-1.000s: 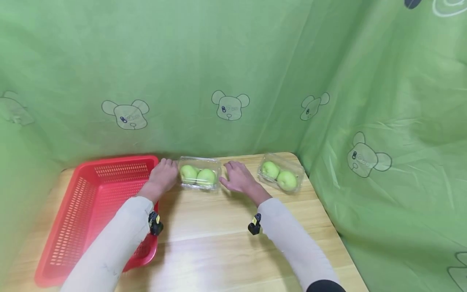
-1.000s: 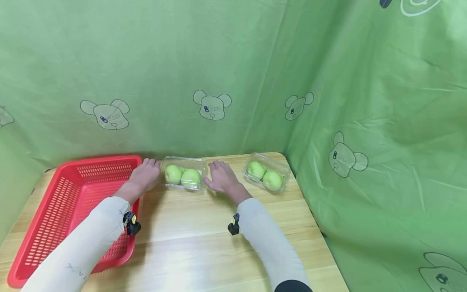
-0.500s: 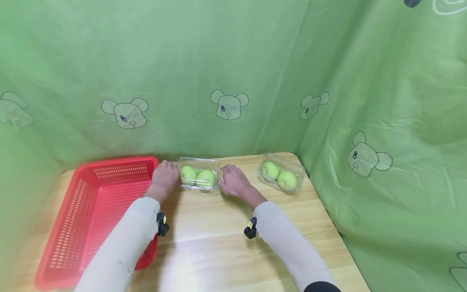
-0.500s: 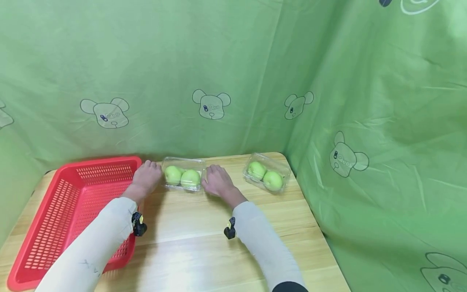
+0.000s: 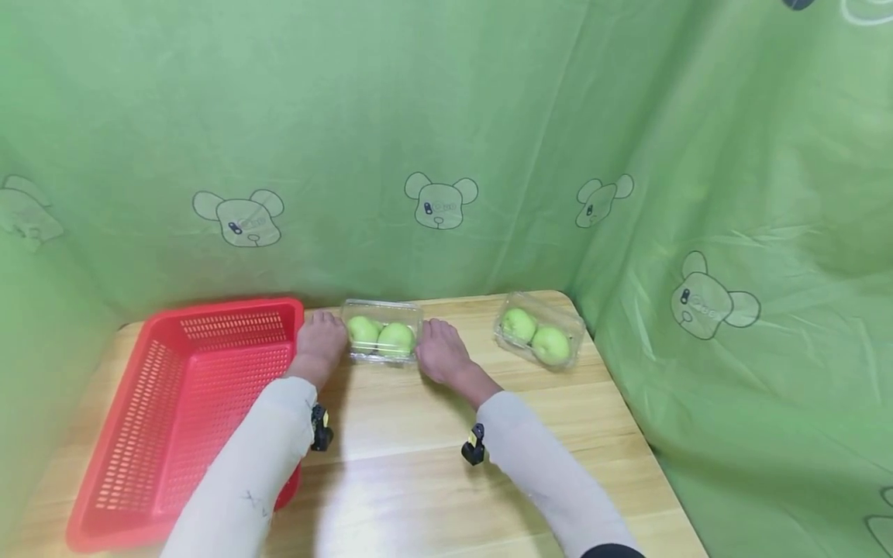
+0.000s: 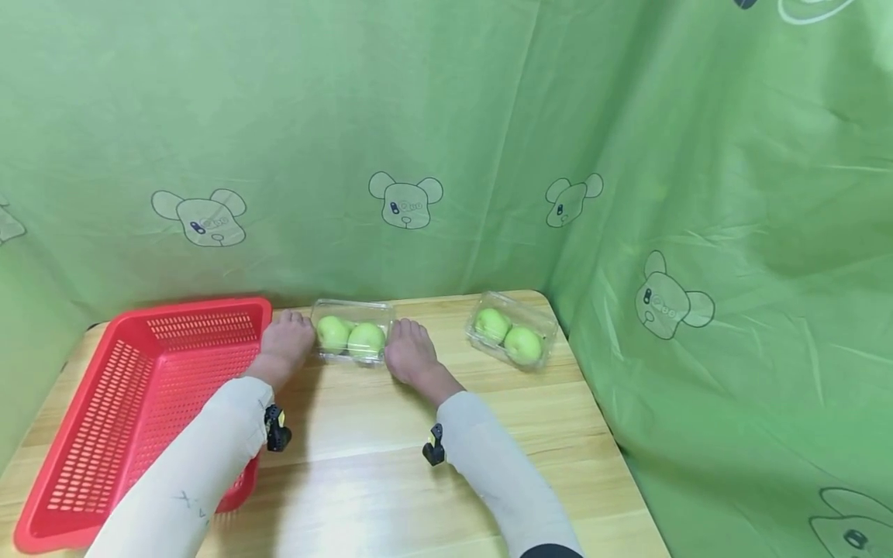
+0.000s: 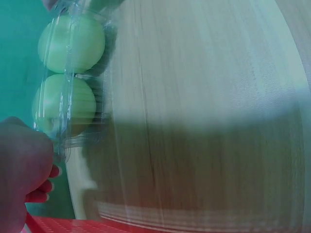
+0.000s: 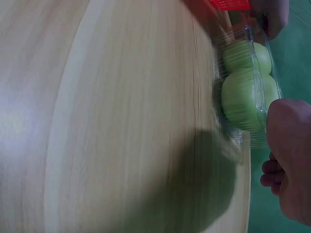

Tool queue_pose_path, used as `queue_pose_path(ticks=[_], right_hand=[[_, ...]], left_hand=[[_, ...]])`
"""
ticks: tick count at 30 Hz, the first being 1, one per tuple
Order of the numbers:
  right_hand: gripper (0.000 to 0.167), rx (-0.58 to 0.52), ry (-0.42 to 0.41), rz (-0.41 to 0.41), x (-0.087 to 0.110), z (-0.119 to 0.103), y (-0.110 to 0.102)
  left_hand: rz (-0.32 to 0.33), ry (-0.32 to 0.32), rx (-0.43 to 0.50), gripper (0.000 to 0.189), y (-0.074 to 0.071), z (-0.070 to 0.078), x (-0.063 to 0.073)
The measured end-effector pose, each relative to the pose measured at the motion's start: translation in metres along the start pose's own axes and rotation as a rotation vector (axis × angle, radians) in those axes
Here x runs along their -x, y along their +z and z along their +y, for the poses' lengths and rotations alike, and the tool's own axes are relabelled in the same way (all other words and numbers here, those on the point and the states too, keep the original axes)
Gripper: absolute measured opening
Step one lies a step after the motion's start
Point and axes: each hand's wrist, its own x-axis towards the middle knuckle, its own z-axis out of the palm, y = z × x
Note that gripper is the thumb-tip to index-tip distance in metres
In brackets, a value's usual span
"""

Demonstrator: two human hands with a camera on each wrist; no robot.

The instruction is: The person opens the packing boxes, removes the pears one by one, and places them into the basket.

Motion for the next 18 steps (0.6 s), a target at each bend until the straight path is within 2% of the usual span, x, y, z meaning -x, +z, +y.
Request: queue_pose_path(ticks=[18], right_hand=[[0.049, -0.043, -0.023, -0.021, 0.006, 0.007, -0.011]], left_hand=[[0.039, -0.026, 0.049, 0.031, -0.001, 0.013, 0.004]])
